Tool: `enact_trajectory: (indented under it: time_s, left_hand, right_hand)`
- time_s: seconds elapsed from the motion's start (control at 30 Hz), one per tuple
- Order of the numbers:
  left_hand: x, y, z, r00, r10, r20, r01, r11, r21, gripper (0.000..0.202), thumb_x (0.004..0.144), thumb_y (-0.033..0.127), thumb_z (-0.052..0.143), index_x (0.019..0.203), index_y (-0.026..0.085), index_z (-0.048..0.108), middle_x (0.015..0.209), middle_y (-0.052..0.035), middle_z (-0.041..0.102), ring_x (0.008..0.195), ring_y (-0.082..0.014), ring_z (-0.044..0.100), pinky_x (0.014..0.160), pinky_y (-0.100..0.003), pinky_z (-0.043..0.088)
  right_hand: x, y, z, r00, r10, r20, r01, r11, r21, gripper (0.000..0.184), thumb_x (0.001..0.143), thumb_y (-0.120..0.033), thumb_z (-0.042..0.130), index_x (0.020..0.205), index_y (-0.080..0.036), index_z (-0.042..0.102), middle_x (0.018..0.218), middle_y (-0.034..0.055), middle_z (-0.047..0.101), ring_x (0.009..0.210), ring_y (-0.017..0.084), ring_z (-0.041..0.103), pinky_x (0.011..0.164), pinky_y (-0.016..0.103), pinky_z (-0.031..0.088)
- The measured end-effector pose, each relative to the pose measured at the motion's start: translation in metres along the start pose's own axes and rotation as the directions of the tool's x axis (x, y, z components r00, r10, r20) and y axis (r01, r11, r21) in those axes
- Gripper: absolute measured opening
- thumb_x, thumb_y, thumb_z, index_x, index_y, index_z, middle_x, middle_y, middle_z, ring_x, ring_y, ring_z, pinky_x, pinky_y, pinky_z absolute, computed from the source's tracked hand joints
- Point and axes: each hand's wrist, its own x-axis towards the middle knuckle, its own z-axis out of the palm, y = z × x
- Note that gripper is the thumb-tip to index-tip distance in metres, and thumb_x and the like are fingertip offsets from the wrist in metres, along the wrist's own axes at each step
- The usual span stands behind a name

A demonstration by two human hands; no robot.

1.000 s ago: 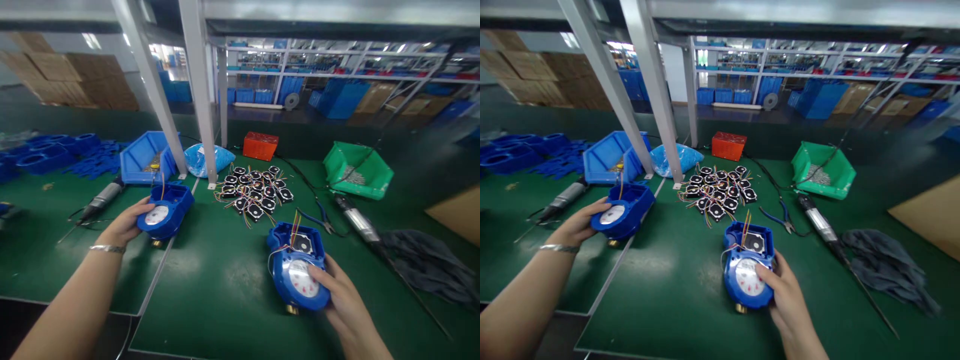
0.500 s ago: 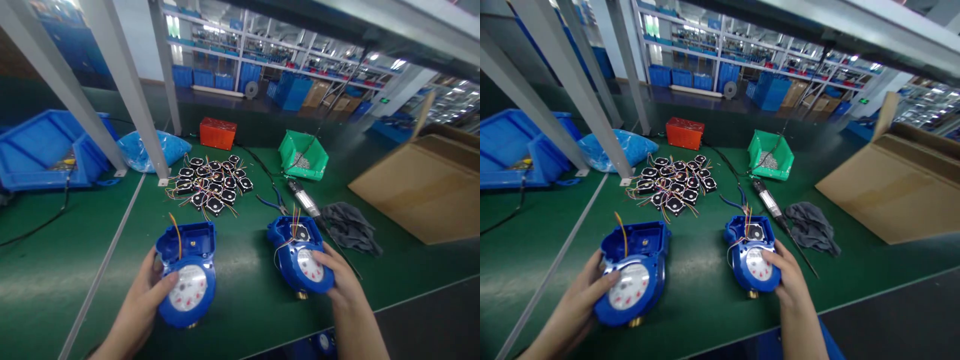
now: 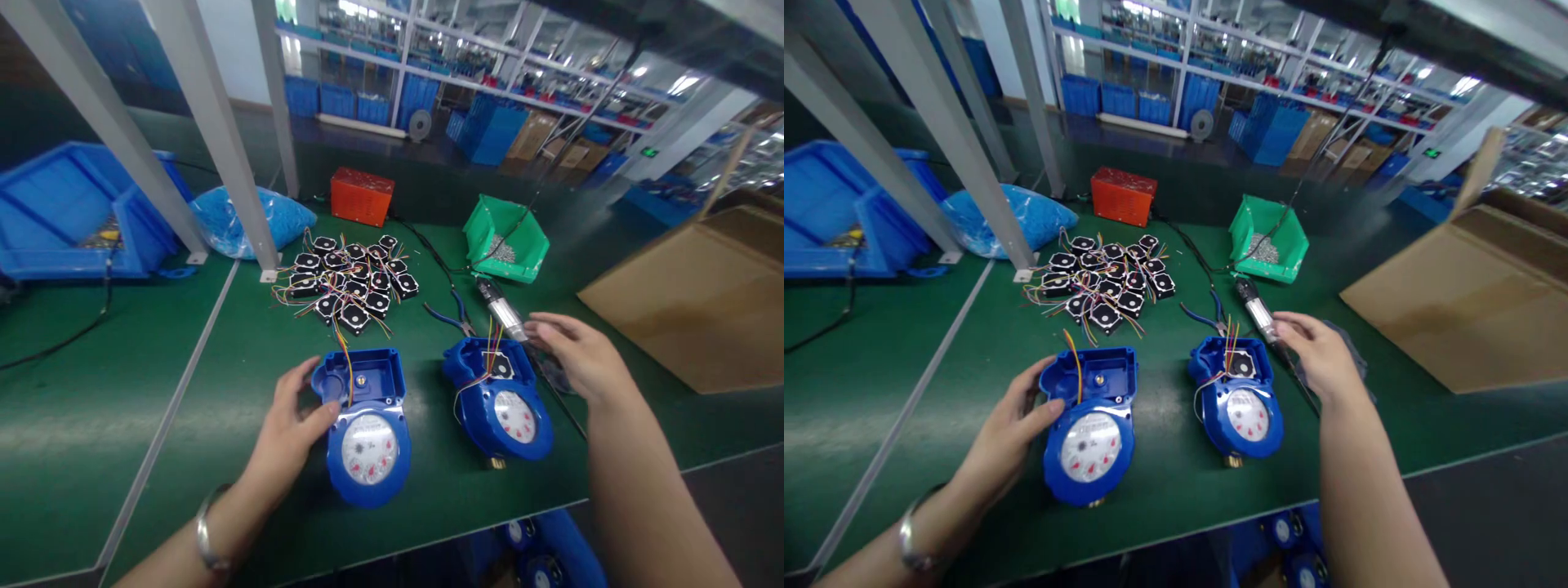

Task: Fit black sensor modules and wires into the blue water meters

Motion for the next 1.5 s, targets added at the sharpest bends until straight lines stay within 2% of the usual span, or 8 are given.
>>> enact_trajectory:
  time_s: [0.1, 0.2, 0.33, 0.47, 0.77, 0.97, 1.2, 1.5]
  left_hand:
    - [0.021, 0.009, -0.004, 0.989, 0.111, 0.097, -0.114, 0.993, 0.028, 0.057, 0.066, 0.039, 0.066, 0.117, 0.019, 0.049, 0.125, -0.01, 0.045, 0.119, -0.0264, 0.039, 0.091, -0.035, 0.043]
    - [0.032, 0.011, -0.002, 0.971, 0.152, 0.186, -0.154, 0.988, -0.006, 0.048, 0.069, 0.04, 0.063, 0.11, 0.017, 0.054, 0.115, -0.0097, 0.053, 0.108, -0.0252, 0.048, 0.088, -0.034, 0.043]
    - [0.031, 0.0, 0.003, 0.962, 0.098, 0.254, -0.072, 0.991, -0.113, 0.05, 0.072, 0.049, 0.056, 0.108, 0.015, 0.052, 0.096, -0.0078, 0.06, 0.085, -0.0224, 0.056, 0.078, -0.034, 0.045]
    - [0.029, -0.008, 0.002, 0.957, 0.147, 0.251, -0.125, 0.987, -0.099, 0.053, 0.072, 0.055, 0.053, 0.106, 0.014, 0.052, 0.101, -0.0098, 0.057, 0.093, -0.0256, 0.054, 0.079, -0.034, 0.043]
    - [0.03, -0.005, 0.001, 0.954, 0.145, 0.263, -0.129, 0.989, -0.077, 0.052, 0.073, 0.055, 0.05, 0.105, 0.015, 0.051, 0.097, -0.0087, 0.056, 0.088, -0.0236, 0.053, 0.079, -0.034, 0.042]
    - [0.031, -0.007, 0.002, 0.951, 0.168, 0.259, -0.146, 0.984, -0.103, 0.049, 0.073, 0.053, 0.052, 0.103, 0.014, 0.051, 0.087, -0.0055, 0.058, 0.08, -0.0197, 0.053, 0.073, -0.03, 0.043]
    - [0.032, -0.006, 0.001, 0.943, 0.183, 0.279, -0.157, 0.981, -0.114, 0.047, 0.073, 0.052, 0.053, 0.101, 0.014, 0.051, 0.086, -0.0054, 0.059, 0.08, -0.0194, 0.053, 0.073, -0.03, 0.043]
    - [0.034, -0.006, 0.0, 0.938, 0.199, 0.285, -0.176, 0.979, -0.102, 0.048, 0.073, 0.053, 0.053, 0.102, 0.014, 0.053, 0.09, -0.0058, 0.06, 0.086, -0.0221, 0.054, 0.077, -0.031, 0.043]
  right_hand:
    - [0.047, -0.014, 0.015, 0.962, 0.065, 0.266, 0.052, 0.911, -0.409, 0.045, 0.067, -0.043, 0.057, 0.1, -0.013, 0.058, 0.093, 0.0075, 0.062, 0.075, 0.014, 0.058, 0.066, 0.023, 0.049]
    - [0.081, -0.021, 0.035, 0.887, 0.171, 0.428, 0.111, 0.823, -0.558, 0.04, 0.065, -0.039, 0.059, 0.094, -0.011, 0.061, 0.083, 0.0064, 0.062, 0.065, 0.012, 0.055, 0.054, 0.02, 0.044]
    - [0.101, -0.022, 0.059, 0.803, 0.247, 0.543, 0.212, 0.733, -0.646, 0.04, 0.062, -0.04, 0.061, 0.092, -0.013, 0.063, 0.075, 0.0033, 0.062, 0.059, 0.011, 0.053, 0.05, 0.02, 0.039]
    - [0.104, -0.015, 0.077, 0.743, 0.259, 0.617, 0.345, 0.641, -0.686, 0.035, 0.06, -0.036, 0.064, 0.088, -0.015, 0.061, 0.069, 0.0009, 0.062, 0.061, 0.011, 0.054, 0.055, 0.02, 0.038]
    - [0.105, -0.006, 0.087, 0.716, 0.188, 0.673, 0.517, 0.506, -0.691, 0.021, 0.066, -0.031, 0.058, 0.056, -0.013, 0.05, 0.055, -0.0001, 0.054, 0.051, 0.007, 0.043, 0.052, 0.019, 0.028]
    - [0.099, -0.006, 0.086, 0.763, 0.093, 0.64, 0.478, 0.586, -0.654, 0.021, 0.057, -0.019, 0.065, 0.076, -0.013, 0.059, 0.07, -0.0006, 0.057, 0.062, 0.008, 0.048, 0.059, 0.018, 0.032]
    - [0.096, -0.008, 0.087, 0.822, 0.155, 0.548, 0.228, 0.793, -0.566, 0.022, 0.046, -0.002, 0.066, 0.064, -0.011, 0.057, 0.053, -0.0033, 0.053, 0.048, 0.006, 0.045, 0.052, 0.019, 0.033]
    - [0.079, -0.047, 0.045, 0.93, 0.152, 0.334, -0.148, 0.988, -0.036, 0.009, 0.072, -0.002, 0.052, 0.076, -0.01, 0.051, 0.061, 0.0032, 0.058, 0.058, 0.01, 0.058, 0.059, 0.022, 0.044]
